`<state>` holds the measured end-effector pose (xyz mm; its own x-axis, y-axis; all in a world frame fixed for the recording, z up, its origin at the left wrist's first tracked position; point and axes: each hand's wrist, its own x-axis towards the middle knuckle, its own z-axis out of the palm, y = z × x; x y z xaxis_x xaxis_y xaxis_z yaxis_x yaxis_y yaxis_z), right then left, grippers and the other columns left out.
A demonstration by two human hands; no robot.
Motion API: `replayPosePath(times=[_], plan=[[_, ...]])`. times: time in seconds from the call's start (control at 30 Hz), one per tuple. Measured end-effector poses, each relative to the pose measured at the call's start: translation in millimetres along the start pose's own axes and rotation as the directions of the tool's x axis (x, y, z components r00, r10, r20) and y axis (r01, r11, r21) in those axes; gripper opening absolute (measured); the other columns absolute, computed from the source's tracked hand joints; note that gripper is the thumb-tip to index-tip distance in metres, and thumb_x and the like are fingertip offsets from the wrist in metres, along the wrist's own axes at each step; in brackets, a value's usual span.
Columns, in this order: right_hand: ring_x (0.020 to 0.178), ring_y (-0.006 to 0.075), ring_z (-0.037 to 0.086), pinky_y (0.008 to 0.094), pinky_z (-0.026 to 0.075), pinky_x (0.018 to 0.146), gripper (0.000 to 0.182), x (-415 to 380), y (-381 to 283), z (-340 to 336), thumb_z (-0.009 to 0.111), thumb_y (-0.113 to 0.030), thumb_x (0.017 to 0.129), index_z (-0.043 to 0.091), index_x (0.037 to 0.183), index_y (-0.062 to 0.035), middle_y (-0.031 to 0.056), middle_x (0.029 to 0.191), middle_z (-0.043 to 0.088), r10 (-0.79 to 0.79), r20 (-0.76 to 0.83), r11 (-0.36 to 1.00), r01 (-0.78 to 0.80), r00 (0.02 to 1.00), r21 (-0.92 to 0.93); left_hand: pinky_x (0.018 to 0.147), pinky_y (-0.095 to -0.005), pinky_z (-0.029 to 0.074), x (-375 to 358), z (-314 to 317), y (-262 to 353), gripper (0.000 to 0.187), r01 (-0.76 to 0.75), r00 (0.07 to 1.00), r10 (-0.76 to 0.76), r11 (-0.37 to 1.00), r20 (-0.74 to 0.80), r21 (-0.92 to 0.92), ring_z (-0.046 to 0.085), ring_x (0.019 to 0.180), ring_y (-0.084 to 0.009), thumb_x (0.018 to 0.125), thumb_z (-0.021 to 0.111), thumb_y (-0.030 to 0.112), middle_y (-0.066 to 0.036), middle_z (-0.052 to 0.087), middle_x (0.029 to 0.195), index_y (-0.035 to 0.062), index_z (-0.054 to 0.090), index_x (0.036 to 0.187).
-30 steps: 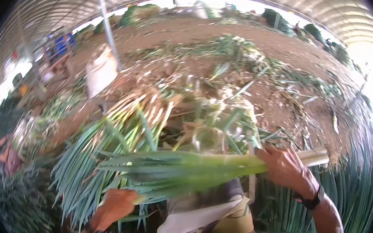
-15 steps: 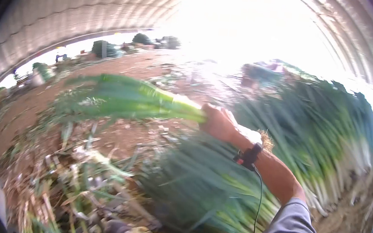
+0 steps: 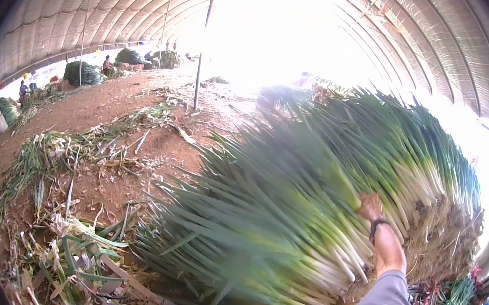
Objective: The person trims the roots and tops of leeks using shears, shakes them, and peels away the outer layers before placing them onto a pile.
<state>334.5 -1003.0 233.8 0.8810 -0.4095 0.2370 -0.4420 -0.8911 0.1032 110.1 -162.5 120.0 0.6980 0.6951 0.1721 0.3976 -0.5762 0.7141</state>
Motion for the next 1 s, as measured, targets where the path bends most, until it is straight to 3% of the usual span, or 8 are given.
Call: replayPosePath(times=[0.13, 0.23, 0.27, 0.4, 0.53, 0.57, 0.73, 1.0], plan=[[0.107, 0.0412, 0.065, 0.0485, 0.053, 0.090, 0.057, 13, -24, 59, 0.078, -0.030, 0.072, 0.062, 0.118, -0.0008, 0.0266, 0.110, 0.067, 0.130, -0.065, 0.986, -0.122, 0.989, 0.114, 0.098, -0.0445, 0.049, 20, -7, -4, 0.055, -0.015, 0.997, 0.007, 0.995, -0.078, -0.104, 0.059, 0.121, -0.0342, 0.093, 0.067, 0.024, -0.024, 0.053, 0.140, 0.0028, 0.050, 0.141], [0.112, 0.0406, 0.062, 0.0479, 0.051, 0.095, 0.052, 42, -87, 75, 0.076, -0.024, 0.076, 0.060, 0.117, 0.0024, 0.0263, 0.116, 0.065, -0.151, -0.358, 0.970, 0.208, 0.921, 0.128, 0.099, -0.0441, 0.049, 43, -36, -11, 0.057, -0.053, 0.977, 0.007, 0.976, -0.215, -0.210, 0.058, 0.123, -0.0337, 0.092, 0.068, 0.023, -0.023, 0.052, 0.141, 0.0034, 0.049, 0.142], [0.111, 0.0397, 0.061, 0.0467, 0.050, 0.096, 0.048, 49, -114, 97, 0.075, -0.020, 0.079, 0.059, 0.118, 0.0039, 0.0246, 0.116, 0.065, -0.375, -0.646, 0.870, 0.492, 0.666, 0.002, 0.099, -0.0440, 0.048, 53, -49, -14, 0.057, -0.078, 0.962, 0.007, 0.966, -0.273, -0.247, 0.058, 0.123, -0.0336, 0.092, 0.068, 0.023, -0.023, 0.052, 0.142, 0.0036, 0.049, 0.143], [0.110, 0.0373, 0.061, 0.0451, 0.051, 0.095, 0.054, -22, -301, 34, 0.075, -0.023, 0.083, 0.057, 0.128, 0.0013, 0.0179, 0.116, 0.065, -0.690, -0.378, 0.594, 0.781, 0.617, 0.191, 0.101, -0.0434, 0.047, 98, -122, -24, 0.060, -0.258, 0.860, 0.038, 0.893, -0.509, -0.369, 0.057, 0.125, -0.0329, 0.091, 0.070, 0.021, -0.023, 0.051, 0.143, 0.0044, 0.047, 0.144], [0.117, 0.0373, 0.058, 0.0454, 0.051, 0.097, 0.066, -131, -444, 21, 0.076, -0.032, 0.085, 0.050, 0.137, -0.0005, 0.0186, 0.128, 0.060, -0.944, -0.249, 0.094, 0.903, 0.214, 0.420, 0.103, -0.0428, 0.046, 126, -206, -23, 0.063, -0.445, 0.754, 0.127, 0.820, -0.644, -0.359, 0.057, 0.126, -0.0323, 0.090, 0.071, 0.020, -0.022, 0.050, 0.145, 0.0052, 0.046, 0.146], [0.119, 0.0372, 0.057, 0.0455, 0.050, 0.098, 0.070, -159, -473, 27, 0.076, -0.035, 0.085, 0.048, 0.139, -0.0003, 0.0189, 0.131, 0.058, -0.965, -0.234, 0.001, 0.891, 0.120, 0.454, 0.114, -0.0416, 0.033, 130, -221, -10, 0.082, -0.395, 0.835, 0.107, 0.799, -0.540, -0.453, 0.042, 0.140, -0.0274, 0.095, 0.069, 0.025, -0.015, 0.027, 0.163, 0.0105, 0.021, 0.161], [0.128, 0.0380, 0.049, 0.0462, 0.043, 0.106, 0.083, -266, -559, 62, 0.076, -0.045, 0.082, 0.043, 0.142, 0.0026, 0.0201, 0.139, 0.052, -0.976, -0.183, -0.199, 0.830, -0.119, 0.521, 0.102, -0.0392, 0.046, 111, -187, -60, 0.057, -0.179, 0.939, 0.072, 0.937, -0.336, -0.300, 0.058, 0.119, -0.0234, 0.092, 0.073, 0.023, -0.012, 0.057, 0.134, 0.0058, 0.050, 0.141], [0.122, 0.0427, 0.050, 0.0476, 0.041, 0.105, 0.090, -353, -610, 92, 0.077, -0.045, 0.078, 0.041, 0.141, 0.0083, 0.0266, 0.133, 0.052, -0.963, -0.247, -0.229, 0.807, -0.106, 0.544, 0.087, -0.0373, 0.056, -9, -2, -185, 0.044, 0.269, 0.961, -0.264, 0.962, -0.083, 0.045, 0.070, 0.099, -0.0252, 0.081, 0.079, 0.015, -0.017, 0.071, 0.114, -0.0014, 0.065, 0.120]])
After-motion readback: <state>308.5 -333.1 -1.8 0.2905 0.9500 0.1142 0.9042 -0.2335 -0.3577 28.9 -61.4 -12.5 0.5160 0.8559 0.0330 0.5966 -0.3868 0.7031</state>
